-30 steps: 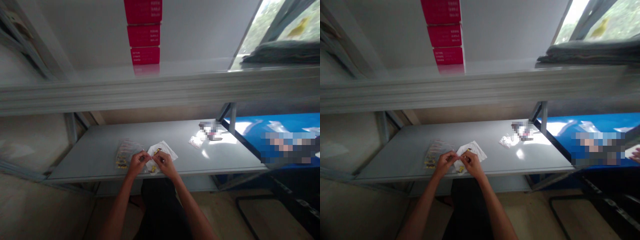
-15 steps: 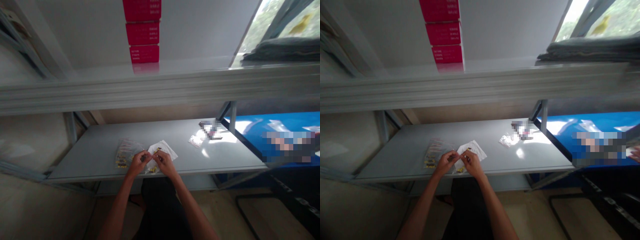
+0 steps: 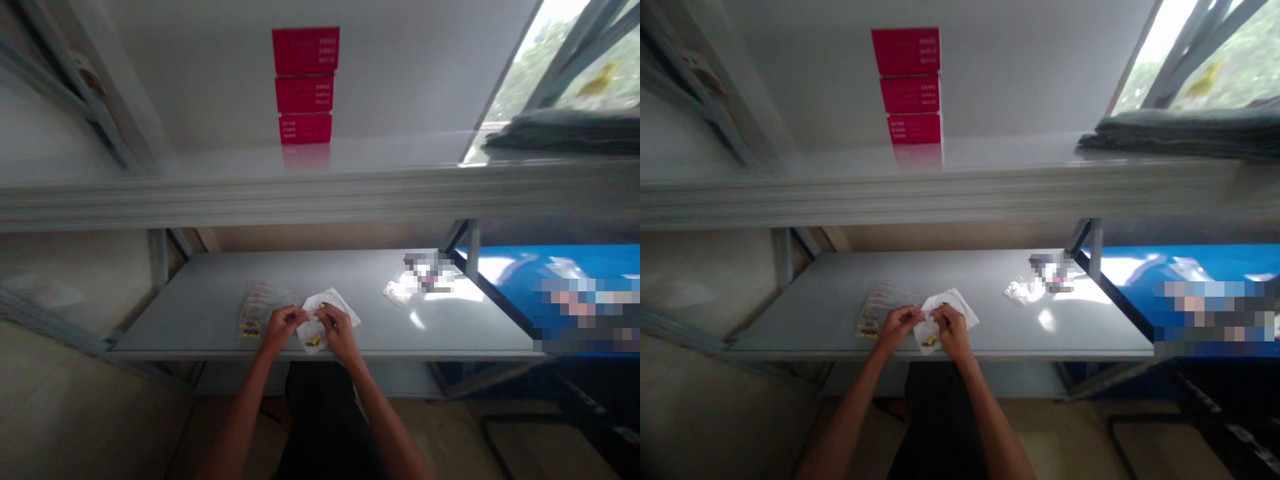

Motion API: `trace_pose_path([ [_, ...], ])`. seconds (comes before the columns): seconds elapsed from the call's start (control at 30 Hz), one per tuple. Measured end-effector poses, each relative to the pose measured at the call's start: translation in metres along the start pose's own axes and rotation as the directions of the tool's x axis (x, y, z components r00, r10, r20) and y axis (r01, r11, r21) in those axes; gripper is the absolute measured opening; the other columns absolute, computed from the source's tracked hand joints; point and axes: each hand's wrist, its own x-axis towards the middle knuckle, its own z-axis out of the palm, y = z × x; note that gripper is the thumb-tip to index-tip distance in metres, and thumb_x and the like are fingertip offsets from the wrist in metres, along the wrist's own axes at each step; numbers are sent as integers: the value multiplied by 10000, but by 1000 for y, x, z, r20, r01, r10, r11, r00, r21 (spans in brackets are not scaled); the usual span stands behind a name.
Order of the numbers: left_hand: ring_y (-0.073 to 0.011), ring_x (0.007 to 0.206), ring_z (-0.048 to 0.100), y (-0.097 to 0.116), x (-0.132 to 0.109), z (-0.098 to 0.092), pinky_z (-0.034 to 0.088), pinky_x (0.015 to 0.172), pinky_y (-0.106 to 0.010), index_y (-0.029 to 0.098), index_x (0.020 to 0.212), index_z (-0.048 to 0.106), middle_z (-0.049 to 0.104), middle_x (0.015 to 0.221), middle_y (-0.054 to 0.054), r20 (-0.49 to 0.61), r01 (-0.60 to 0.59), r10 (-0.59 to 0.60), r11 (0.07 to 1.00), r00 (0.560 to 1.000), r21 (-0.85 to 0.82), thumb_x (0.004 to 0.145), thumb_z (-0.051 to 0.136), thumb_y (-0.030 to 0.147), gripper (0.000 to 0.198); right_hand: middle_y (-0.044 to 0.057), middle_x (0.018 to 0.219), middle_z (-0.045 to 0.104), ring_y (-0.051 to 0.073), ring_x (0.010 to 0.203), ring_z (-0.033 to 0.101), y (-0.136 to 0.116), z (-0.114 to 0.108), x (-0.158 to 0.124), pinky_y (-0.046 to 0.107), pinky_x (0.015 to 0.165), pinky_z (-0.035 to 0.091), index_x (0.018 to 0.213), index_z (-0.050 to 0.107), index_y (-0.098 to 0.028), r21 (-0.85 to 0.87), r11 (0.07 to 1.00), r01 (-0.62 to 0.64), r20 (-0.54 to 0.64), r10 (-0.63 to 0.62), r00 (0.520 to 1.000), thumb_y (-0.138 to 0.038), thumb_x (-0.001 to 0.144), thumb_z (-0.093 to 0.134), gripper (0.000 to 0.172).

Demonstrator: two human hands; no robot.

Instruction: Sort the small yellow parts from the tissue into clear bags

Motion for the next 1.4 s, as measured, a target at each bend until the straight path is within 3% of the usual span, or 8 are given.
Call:
trace_pose_path([
  [0.2,-197,754,659,7,-2,-3,494,708,-276,153,811,788,744,781,-57,-19,3,-4,998,1000,-55,812,695,517,375,38,788,657,171,738,587,4,4,-2,265,681,422,798,661,-177,-31,999,-29,-60,27,998,-386,1017,427,382],
  [0.33,-208,758,678,7,-5,-19,518,740,-305,154,814,787,765,810,-79,-69,25,-29,998,997,-61,832,670,543,406,93,948,702,210,867,623,20,-40,1,305,776,468,1004,694,-169,-269,959,-83,-311,-5,951,-330,1017,382,351],
  [0.5,-216,737,701,6,-1,-53,549,700,-318,155,854,775,775,888,-110,-173,80,-96,992,980,-96,760,701,638,497,156,1293,639,288,1215,528,52,-127,5,403,1022,383,1269,647,-148,-754,596,-277,-339,9,941,-168,915,472,396],
  [0.63,-239,724,698,3,12,-73,551,665,-330,157,893,761,766,836,-89,-284,92,-86,996,955,6,756,655,665,536,138,1129,723,257,1058,632,60,-150,5,347,907,420,1180,703,-166,-847,440,-298,-237,189,953,-147,948,446,346],
  [0.77,-303,907,685,3,19,-85,528,867,-417,189,888,769,761,860,-83,-362,68,83,920,929,385,764,652,432,297,129,1049,747,243,997,662,55,-147,4,322,848,446,1129,723,-173,-823,485,-296,-254,153,955,-163,960,440,330],
  [0.9,-333,1121,587,24,8,-72,397,1068,-501,198,1029,770,706,1101,-134,-320,-81,387,736,865,672,807,628,287,278,99,998,765,209,801,699,27,-134,8,312,754,513,1032,739,-182,-544,800,-254,-308,91,947,-302,957,491,286],
  [1.13,-250,1015,658,69,-3,11,502,942,-380,233,1090,738,730,1084,-91,35,-333,340,886,940,323,802,748,342,308,53,820,764,183,671,711,-39,-48,22,261,574,542,969,713,-183,100,993,-57,128,44,991,-429,901,630,269],
  [1.4,-153,543,621,24,-3,-23,445,512,-238,151,1065,692,721,678,-14,-198,27,-15,998,980,60,729,741,371,405,112,1181,733,233,1007,708,6,-44,10,329,902,517,1224,676,-208,-590,805,-61,109,154,982,-117,879,546,380],
])
